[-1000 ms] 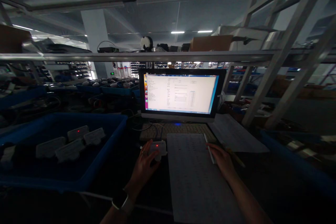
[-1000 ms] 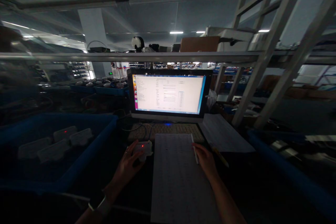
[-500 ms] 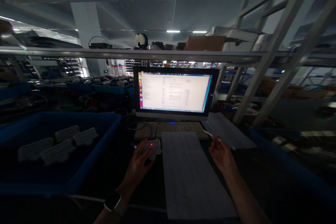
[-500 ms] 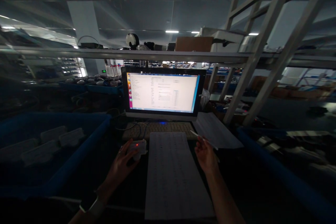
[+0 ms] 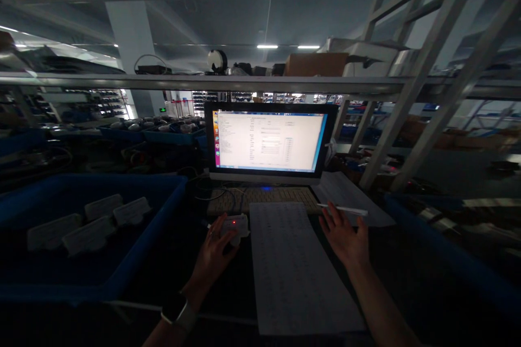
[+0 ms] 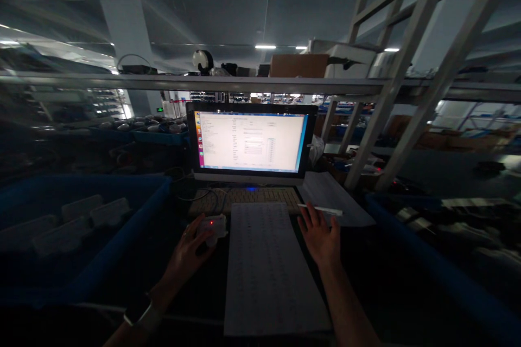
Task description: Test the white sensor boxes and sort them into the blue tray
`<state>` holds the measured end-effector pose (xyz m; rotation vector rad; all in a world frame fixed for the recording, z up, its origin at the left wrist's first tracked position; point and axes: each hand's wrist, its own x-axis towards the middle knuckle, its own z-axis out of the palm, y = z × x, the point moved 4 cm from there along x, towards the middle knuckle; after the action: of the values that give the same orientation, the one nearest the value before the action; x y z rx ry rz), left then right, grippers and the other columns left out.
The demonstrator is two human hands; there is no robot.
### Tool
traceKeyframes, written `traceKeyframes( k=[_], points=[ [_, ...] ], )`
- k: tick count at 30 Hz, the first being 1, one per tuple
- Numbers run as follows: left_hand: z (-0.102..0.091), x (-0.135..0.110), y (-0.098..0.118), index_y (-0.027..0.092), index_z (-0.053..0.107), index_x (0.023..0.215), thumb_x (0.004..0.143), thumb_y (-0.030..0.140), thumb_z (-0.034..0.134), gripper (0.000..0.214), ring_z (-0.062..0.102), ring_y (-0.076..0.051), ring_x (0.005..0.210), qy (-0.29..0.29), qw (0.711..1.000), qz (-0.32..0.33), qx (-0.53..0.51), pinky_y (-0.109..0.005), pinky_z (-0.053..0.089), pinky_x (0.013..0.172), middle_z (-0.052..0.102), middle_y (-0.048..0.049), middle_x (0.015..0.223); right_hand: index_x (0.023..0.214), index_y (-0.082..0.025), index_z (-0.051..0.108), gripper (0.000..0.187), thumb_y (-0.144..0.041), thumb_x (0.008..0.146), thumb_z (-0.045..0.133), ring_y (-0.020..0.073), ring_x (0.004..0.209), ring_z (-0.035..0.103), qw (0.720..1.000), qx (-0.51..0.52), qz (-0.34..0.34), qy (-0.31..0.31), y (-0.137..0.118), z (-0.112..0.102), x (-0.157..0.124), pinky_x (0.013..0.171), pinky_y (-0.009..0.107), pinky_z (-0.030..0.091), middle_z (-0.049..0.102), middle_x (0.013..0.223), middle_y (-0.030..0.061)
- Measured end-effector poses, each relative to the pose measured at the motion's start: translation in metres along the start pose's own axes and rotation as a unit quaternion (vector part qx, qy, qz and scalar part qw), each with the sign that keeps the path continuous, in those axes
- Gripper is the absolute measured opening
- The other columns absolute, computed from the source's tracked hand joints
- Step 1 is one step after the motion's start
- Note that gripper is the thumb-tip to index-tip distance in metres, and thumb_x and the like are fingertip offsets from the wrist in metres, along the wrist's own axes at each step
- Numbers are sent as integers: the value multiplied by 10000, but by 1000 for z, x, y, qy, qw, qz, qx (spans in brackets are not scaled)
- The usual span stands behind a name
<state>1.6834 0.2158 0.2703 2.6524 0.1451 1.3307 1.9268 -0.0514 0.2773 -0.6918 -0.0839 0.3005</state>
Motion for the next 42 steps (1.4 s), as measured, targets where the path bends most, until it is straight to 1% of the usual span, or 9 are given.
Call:
traceKeyframes(
  k=[6,10,15,20,24,30,34,37,42],
  points=[
    [1,0,-2,243,615,1051,742,175,677,322,483,-313,1248,-12,1000,-5,5,-489,517,924,426,-117,1421,960,-352,667,485,-716,653,575,243,1326,377,999,-43,-17,-8,2,1,1,1033,485,391,583,1276,-37],
    [1,0,-2,240,613,1053,746,179,675,319,479,-305,1252,-5,1000,-2,-3,-478,511,933,422,-116,1422,907,-367,666,424,-700,655,598,246,1328,375,998,-38,-14,-40,3,5,0,1050,516,356,558,1310,-47],
    [-1,1,0,236,604,1072,741,167,674,345,475,-308,1253,-2,1000,3,-5,-483,510,933,420,-121,1421,977,-374,662,505,-734,630,588,249,1360,319,998,-57,-16,-22,5,6,-1,1078,533,313,558,1308,-41],
    [0,1,0,240,605,1075,737,167,678,353,468,-314,1259,-16,1000,-5,0,-493,511,930,407,-118,1433,920,-383,666,458,-720,614,619,261,1359,320,997,-52,-14,-57,5,11,-4,1087,561,274,520,1354,-58],
    [0,1,0,242,610,1063,742,170,678,335,481,-309,1250,-13,1000,-7,0,-496,509,934,418,-117,1424,960,-379,667,535,-744,570,627,276,1385,263,997,-61,-18,-30,5,9,-4,1101,575,238,510,1365,-54],
    [-1,1,2,258,615,1071,750,170,668,337,472,-313,1263,-20,1000,-13,1,-509,502,944,430,-99,1423,862,-380,670,390,-685,622,644,268,1345,346,997,-53,-18,-55,6,6,1,1081,586,274,574,1288,-58],
    [-2,2,2,259,615,1072,751,173,668,336,478,-316,1256,-20,1000,-6,2,-504,505,938,432,-103,1419,901,-380,667,366,-641,645,651,260,1352,337,998,-45,-22,-23,6,-2,4,1086,579,276,605,1239,-46],
    [-1,1,-1,258,603,1100,762,184,656,350,481,-320,1252,-18,1000,-7,7,-509,499,940,431,-112,1419,852,-370,668,320,-627,664,645,254,1339,360,999,-38,-28,-19,6,-5,6,1086,567,282,609,1237,-53],
    [0,-1,-1,260,546,1197,784,210,627,424,474,-304,1261,-36,999,-18,6,-495,483,963,424,-124,1425,827,-370,664,236,-546,671,688,217,1282,441,997,-61,-32,-31,6,-7,8,1041,493,374,624,1222,-80]
  ],
)
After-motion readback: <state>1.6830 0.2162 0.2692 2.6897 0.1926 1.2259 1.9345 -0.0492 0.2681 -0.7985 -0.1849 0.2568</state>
